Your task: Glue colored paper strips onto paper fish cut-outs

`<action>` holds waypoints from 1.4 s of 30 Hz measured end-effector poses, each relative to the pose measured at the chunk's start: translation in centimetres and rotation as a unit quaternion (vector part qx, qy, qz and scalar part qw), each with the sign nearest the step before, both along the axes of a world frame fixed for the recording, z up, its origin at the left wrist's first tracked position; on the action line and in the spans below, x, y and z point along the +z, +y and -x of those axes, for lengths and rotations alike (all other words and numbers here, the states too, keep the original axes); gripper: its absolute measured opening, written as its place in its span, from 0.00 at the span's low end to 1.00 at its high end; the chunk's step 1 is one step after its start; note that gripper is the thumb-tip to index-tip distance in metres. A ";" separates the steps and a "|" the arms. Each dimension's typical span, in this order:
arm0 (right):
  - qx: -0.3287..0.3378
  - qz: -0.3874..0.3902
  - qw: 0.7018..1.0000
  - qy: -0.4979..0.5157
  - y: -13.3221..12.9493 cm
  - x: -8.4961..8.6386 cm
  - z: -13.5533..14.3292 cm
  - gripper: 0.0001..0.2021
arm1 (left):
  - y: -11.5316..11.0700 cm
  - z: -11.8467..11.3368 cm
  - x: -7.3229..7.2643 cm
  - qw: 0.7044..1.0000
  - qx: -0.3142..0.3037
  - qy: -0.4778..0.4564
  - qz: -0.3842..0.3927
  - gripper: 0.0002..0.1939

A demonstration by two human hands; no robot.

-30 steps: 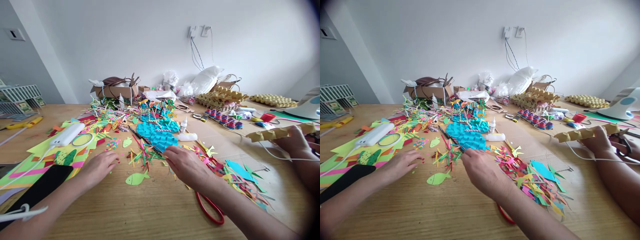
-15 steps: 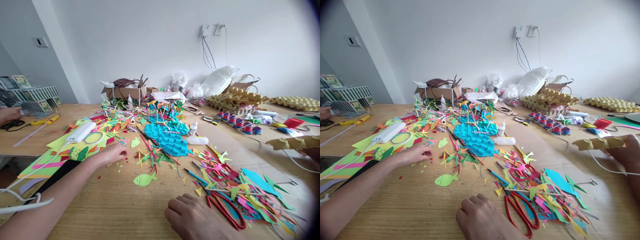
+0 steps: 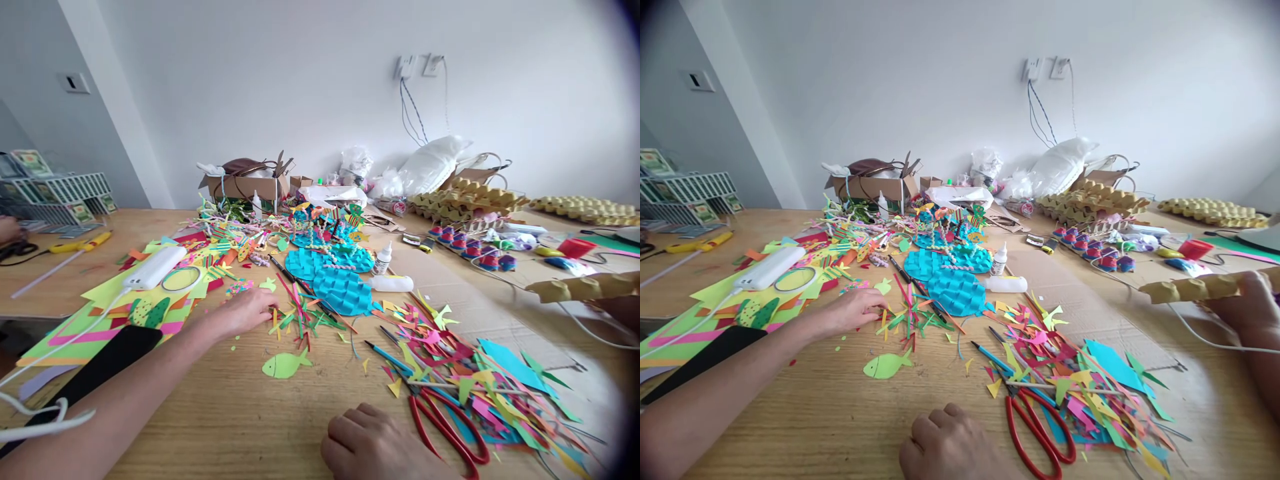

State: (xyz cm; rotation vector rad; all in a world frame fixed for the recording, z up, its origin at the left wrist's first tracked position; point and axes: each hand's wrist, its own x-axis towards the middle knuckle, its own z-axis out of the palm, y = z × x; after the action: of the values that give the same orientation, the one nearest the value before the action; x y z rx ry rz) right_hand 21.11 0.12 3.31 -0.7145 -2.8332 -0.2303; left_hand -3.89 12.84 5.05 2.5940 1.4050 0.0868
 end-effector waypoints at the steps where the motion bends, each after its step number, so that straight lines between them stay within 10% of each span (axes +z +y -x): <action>1: 0.000 -0.009 1.000 0.009 0.0 -0.4 -0.1 0.08 | 0.1 -0.2 -0.1 1.000 -0.005 0.000 0.003 0.11; 10: -0.007 -0.014 1.000 0.023 0.2 -1.1 -0.7 0.09 | 0.7 0.0 -0.7 1.000 -0.005 0.003 0.011 0.22; 42: -0.031 0.021 0.999 -0.011 0.7 -0.1 -0.5 0.10 | 3.4 1.3 -0.8 0.999 0.012 -0.032 0.017 0.08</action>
State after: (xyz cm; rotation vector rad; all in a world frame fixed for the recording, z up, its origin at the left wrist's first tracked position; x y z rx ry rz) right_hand 21.65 0.85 3.19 -0.8140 -2.8465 -0.1891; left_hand -5.20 16.29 4.26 2.5237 1.4017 0.1466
